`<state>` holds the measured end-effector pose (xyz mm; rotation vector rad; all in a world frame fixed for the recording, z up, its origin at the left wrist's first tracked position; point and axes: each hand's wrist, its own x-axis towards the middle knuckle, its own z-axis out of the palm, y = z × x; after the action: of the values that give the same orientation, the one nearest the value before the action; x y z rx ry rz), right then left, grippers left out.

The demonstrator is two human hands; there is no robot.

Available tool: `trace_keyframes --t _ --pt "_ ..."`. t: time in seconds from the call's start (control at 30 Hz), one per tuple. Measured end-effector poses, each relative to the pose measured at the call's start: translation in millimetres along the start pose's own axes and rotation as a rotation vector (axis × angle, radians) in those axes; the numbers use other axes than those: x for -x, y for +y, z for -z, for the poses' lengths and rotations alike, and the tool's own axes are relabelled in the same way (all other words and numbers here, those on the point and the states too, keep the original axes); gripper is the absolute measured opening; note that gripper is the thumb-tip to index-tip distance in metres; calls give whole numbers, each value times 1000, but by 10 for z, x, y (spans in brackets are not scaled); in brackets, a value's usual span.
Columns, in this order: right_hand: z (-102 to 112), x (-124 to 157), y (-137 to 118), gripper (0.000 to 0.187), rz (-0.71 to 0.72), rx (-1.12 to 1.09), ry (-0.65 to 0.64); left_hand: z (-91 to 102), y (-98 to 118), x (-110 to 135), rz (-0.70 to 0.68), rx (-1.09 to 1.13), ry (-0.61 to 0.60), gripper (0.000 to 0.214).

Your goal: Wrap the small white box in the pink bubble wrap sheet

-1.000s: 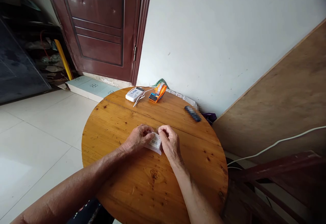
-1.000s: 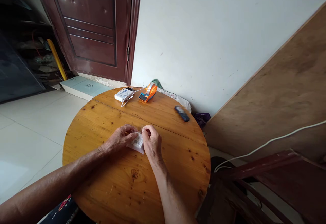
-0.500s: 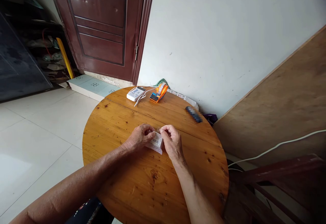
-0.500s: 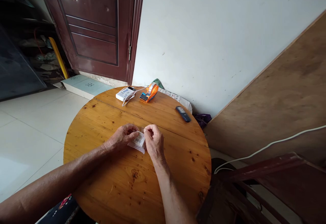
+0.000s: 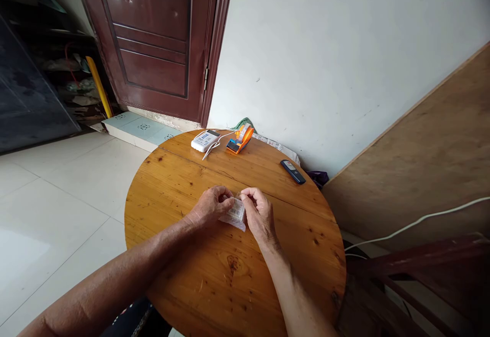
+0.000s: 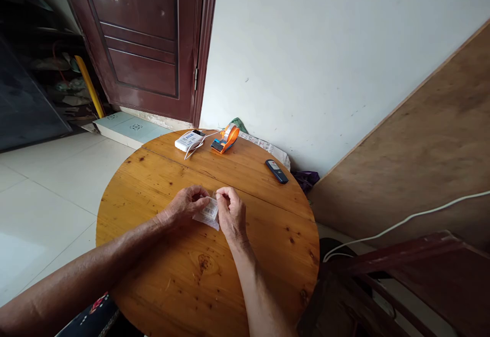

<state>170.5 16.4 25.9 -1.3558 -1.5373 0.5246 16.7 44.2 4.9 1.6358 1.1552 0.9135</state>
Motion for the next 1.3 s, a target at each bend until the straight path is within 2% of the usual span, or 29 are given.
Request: trace_keyframes --t 0.27,0.47,0.67,0.87,1.1,1.3 --pt "27 23 -64 15 107 94 -47 20 97 9 48 -20 3 16" --pt "30 7 -32 15 113 83 -40 9 120 -2 63 -33 15 13" --pt "11 -1 31 15 53 45 -48 -8 109 -20 70 -28 6 13" --pt "66 -15 20 15 94 56 -88 -21 109 -31 92 -46 11 15" --pt "170 -43 -20 15 252 105 -188 -6 119 -23 74 -75 16 18" --pt "248 19 -43 19 460 386 -174 39 153 15 69 9 -10 20"
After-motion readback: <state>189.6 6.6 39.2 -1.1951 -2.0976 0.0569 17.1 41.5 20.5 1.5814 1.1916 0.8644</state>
